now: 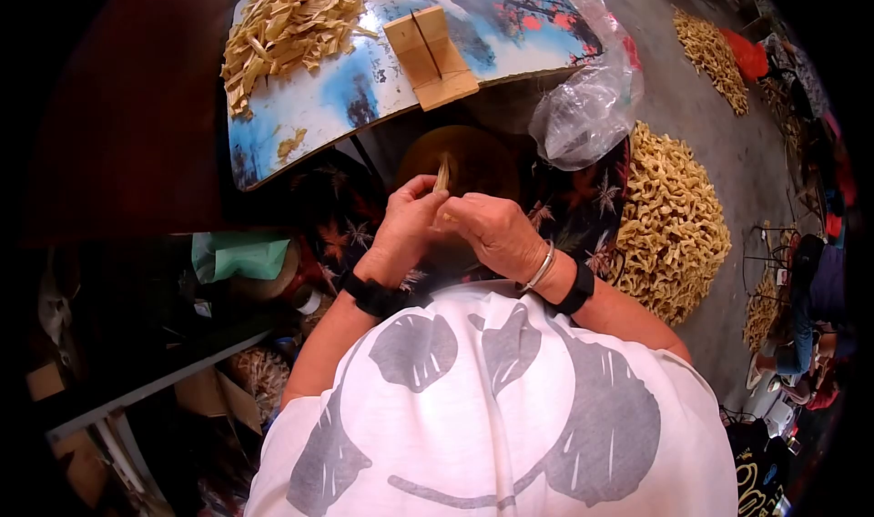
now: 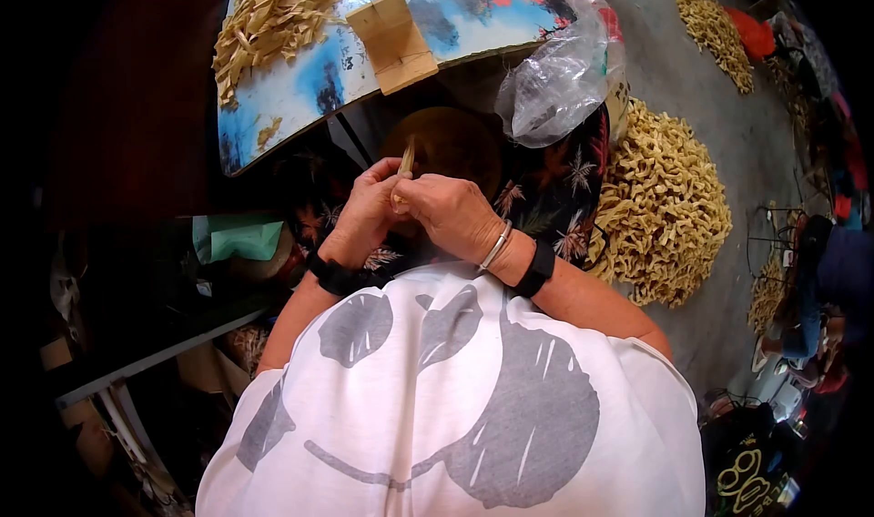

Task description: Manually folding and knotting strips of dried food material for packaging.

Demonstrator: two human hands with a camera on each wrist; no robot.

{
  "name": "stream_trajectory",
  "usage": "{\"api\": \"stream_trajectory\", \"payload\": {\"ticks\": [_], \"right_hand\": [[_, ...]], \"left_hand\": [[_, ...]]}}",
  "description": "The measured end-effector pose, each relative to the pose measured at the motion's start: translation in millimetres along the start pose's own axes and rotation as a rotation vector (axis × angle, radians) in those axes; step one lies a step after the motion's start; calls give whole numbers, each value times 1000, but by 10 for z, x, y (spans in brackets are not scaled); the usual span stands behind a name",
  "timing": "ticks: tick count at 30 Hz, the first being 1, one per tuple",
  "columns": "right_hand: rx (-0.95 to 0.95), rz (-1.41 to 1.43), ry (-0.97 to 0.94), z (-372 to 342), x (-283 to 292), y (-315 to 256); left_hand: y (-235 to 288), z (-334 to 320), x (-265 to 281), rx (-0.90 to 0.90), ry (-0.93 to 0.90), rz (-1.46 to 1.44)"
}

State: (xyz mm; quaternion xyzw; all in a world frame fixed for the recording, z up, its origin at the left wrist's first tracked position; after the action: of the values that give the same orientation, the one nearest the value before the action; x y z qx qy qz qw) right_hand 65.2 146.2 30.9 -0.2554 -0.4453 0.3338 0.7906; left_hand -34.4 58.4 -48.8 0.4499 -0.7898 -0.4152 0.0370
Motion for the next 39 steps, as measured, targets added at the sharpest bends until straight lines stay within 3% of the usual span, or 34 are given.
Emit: {"api": "stream_trajectory", "payload": {"ticks": [3,6,9,10,13,15,17,21,25,27,29,30,33,36,39], "right_hand": [[-135,94,-12,-34,9,134],[-298,16,154,-64,87,317],[-543,477,392,-111,-54,549],[-736,734,421,-154,-171,706],[-978,584,163,-181,-231,779],[-866,493,184,-153,-228,739],[-722,408,215,-108,-217,739],[-683,550,112,-117,-241,736],[-595,503,47,-136,-205,786],[-681,800,31,-175,-282,786],[-856,1397,0,-208,-393,627],[-825,1400,-10,-171,-371,597],[-747,1160,24,-173,-303,712],[-699,808,0,-129,-178,777],[-657,856,155,-80,-199,687]], "left_hand": [[7,-8,60,-27,92,284],[287,-212,-112,-742,254,1081],[399,-416,-273,-870,345,1298],[424,-451,-309,-929,358,1273],[466,-506,-387,-1060,374,1238],[468,-505,-410,-1087,364,1273],[471,-485,-402,-1060,402,1291],[500,-404,-310,-1001,426,1229],[484,-303,-232,-900,157,955],[454,-259,-183,-807,76,898],[473,-254,-196,-1003,135,955],[501,-290,-229,-1102,164,984],[354,-168,-32,-512,196,558],[351,-170,-30,-457,68,298],[333,-215,-90,-410,13,255]]}}
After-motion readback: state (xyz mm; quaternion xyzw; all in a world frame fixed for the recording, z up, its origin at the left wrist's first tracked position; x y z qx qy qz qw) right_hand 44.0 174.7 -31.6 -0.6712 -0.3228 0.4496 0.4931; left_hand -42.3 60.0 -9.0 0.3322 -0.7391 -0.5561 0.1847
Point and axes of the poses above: each hand's wrist, its own z-axis towards the middle knuckle, its own x-axis out of the back of the hand, y = z × x, the point moved 6 cm from there along z, towards the middle knuckle, and after that the axes turned 7 degrees about x, right-handed, at the moved point
